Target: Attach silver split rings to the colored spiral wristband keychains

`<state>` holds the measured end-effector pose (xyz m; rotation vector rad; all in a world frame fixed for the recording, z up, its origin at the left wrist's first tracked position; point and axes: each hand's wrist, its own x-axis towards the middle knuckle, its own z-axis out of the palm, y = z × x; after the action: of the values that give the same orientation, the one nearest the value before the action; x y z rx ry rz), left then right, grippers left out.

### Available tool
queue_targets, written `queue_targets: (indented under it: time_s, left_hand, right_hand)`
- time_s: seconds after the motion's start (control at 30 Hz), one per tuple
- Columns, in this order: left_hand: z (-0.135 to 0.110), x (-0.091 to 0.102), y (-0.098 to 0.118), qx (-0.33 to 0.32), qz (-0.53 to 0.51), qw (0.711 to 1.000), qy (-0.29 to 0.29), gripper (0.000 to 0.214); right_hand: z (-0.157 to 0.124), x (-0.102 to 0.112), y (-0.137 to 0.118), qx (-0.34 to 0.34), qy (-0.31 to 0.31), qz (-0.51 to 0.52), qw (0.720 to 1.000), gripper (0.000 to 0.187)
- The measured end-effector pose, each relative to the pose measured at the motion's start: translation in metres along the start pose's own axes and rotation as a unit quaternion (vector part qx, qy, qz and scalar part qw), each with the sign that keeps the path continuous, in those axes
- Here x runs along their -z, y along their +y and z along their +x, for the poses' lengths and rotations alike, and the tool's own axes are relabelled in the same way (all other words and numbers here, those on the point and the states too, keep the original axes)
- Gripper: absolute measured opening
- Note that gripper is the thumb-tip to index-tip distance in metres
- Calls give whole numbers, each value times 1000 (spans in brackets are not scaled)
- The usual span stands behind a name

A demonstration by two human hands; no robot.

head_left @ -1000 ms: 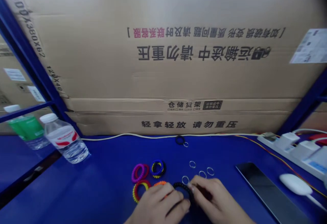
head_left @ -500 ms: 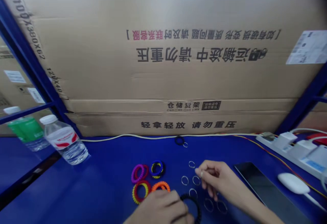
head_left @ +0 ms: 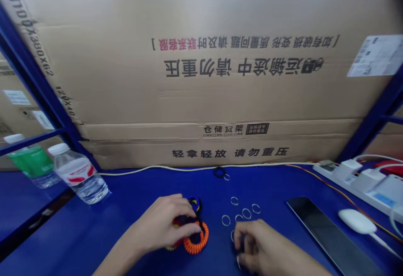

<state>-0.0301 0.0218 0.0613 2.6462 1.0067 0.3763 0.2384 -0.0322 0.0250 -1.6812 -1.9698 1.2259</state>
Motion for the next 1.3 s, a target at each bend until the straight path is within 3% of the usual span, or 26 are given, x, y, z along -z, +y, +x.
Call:
queue_targets:
  time_s: [0.13, 0.23, 0.47, 0.6, 0.73, 0.93, 1.1, 1.17, 1.3]
  left_hand:
    - [19, 2, 2, -4, 19, 1000, 13, 21]
    - [49, -2, -3, -17, 72, 997, 9, 18]
    - [138, -40, -32, -1, 118, 993, 6, 29]
    - [155, -51, -38, 0, 122, 993, -6, 23]
    - [138, -40, -26, 7, 104, 994, 15, 14]
    - [74, -21, 21, 1, 56, 997, 61, 14]
    - [30, -28, 41, 3, -35, 992, 124, 11]
    - [20, -36, 43, 8, -52, 988, 143, 10]
    - [10, -51, 45, -16, -45, 983, 175, 11]
  right_hand:
    - [-6, -2, -13, 3, 11, -99, 995, 17]
    - [-5, -3, -14, -8, 20, -156, 988, 19]
    - [3, -2, 0, -4, 46, -200, 979, 26]
    - [2, 2, 3, 17, 53, -195, 979, 19]
    - [1, 10, -1, 86, 107, -158, 978, 11]
    - [4, 11, 1, 190, 225, -150, 944, 27]
    - [6, -3, 4, 287, 175, -131, 933, 27]
    - [5, -8, 1, 287, 160, -76, 941, 26]
    - [5, -14, -7, 210, 181, 21, 961, 23]
